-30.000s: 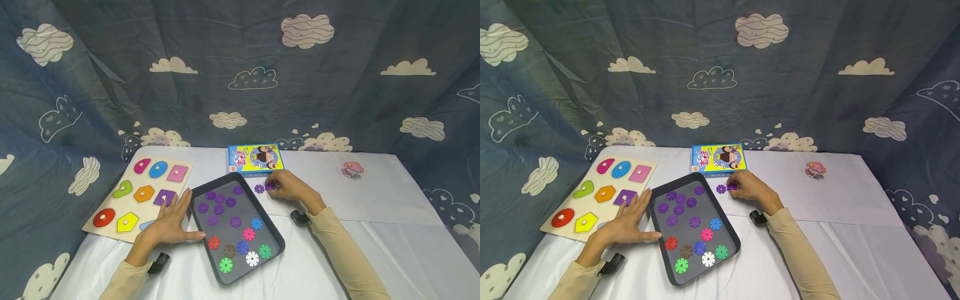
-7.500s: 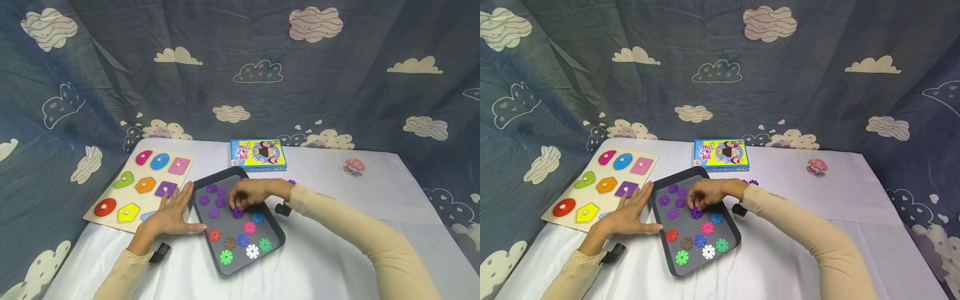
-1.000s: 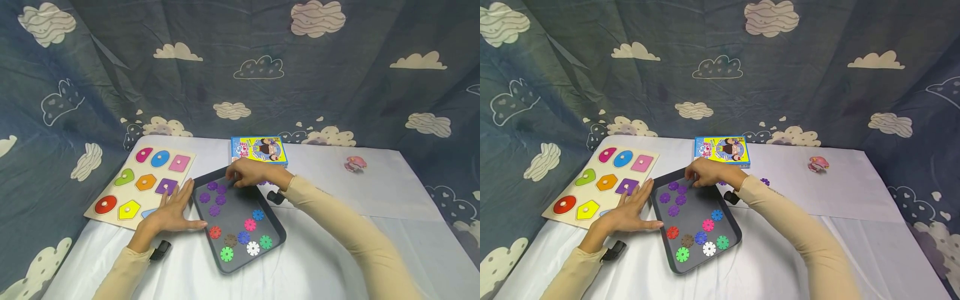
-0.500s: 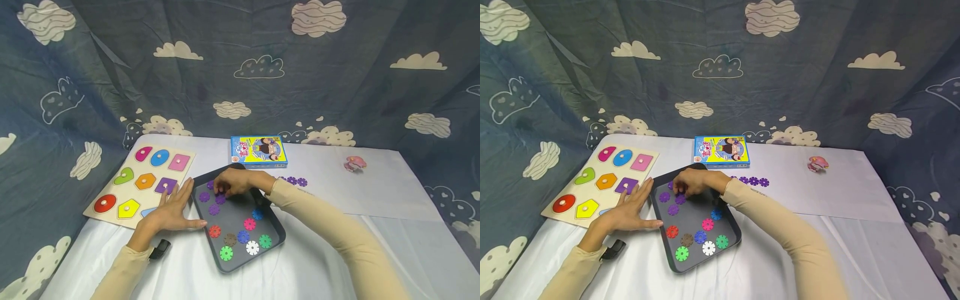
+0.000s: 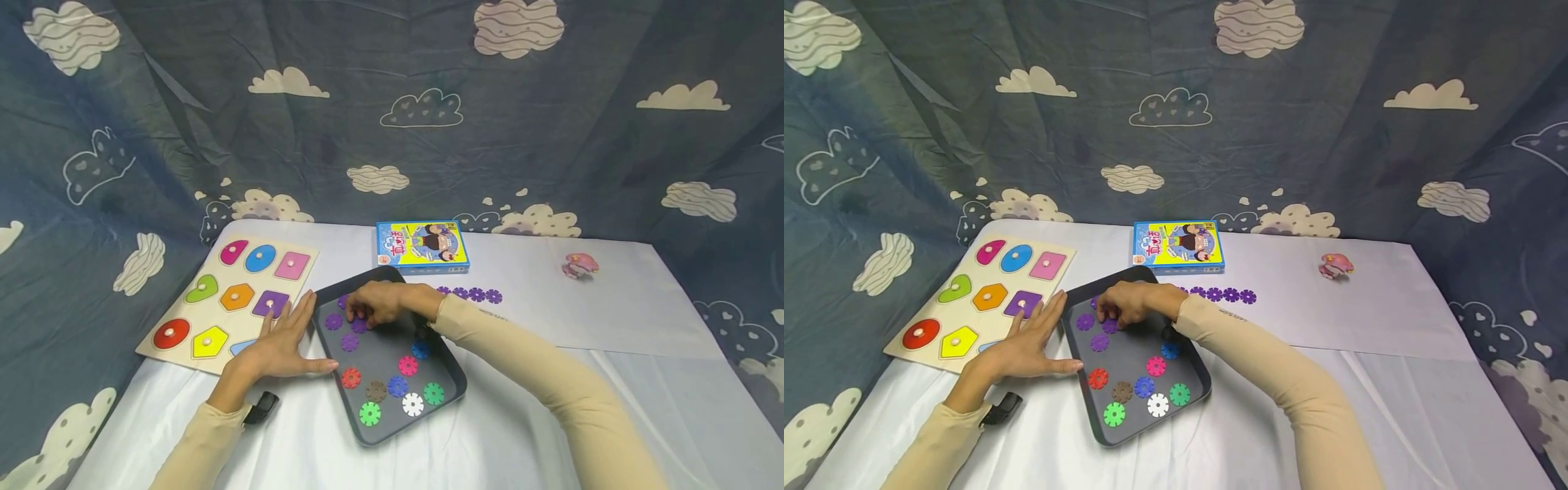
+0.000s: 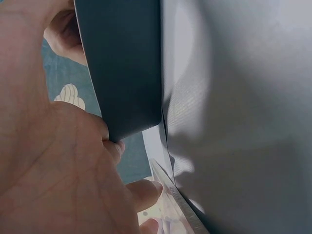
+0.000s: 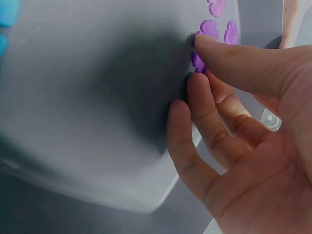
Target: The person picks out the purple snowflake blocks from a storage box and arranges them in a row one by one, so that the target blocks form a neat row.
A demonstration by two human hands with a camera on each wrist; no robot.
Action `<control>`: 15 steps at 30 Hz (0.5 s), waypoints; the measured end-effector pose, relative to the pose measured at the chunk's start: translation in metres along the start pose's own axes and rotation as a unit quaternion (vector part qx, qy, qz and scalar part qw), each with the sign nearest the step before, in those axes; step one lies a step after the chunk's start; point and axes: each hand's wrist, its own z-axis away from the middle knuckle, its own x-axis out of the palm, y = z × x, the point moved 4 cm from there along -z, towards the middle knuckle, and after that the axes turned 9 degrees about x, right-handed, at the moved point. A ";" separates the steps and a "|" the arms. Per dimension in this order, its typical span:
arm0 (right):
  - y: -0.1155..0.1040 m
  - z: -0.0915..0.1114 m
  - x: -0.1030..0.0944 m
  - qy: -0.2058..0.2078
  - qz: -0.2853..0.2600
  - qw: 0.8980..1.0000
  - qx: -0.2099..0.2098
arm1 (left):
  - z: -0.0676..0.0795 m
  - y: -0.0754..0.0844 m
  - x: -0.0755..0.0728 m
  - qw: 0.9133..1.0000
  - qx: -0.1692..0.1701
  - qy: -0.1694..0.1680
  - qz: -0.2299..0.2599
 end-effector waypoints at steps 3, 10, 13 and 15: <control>-0.001 -0.001 0.001 0.001 0.004 1.000 -0.001 | 0.000 0.000 0.001 1.000 0.001 0.003 -0.002; -0.002 -0.004 0.003 0.004 0.032 0.999 -0.008 | 0.000 0.000 0.000 1.000 0.003 0.003 0.000; -0.002 -0.004 0.003 0.008 0.038 0.999 -0.008 | 0.001 0.000 -0.001 1.000 0.002 0.002 0.002; -0.002 -0.003 0.003 0.012 0.041 0.999 -0.010 | 0.001 0.000 -0.001 1.000 0.001 0.002 0.003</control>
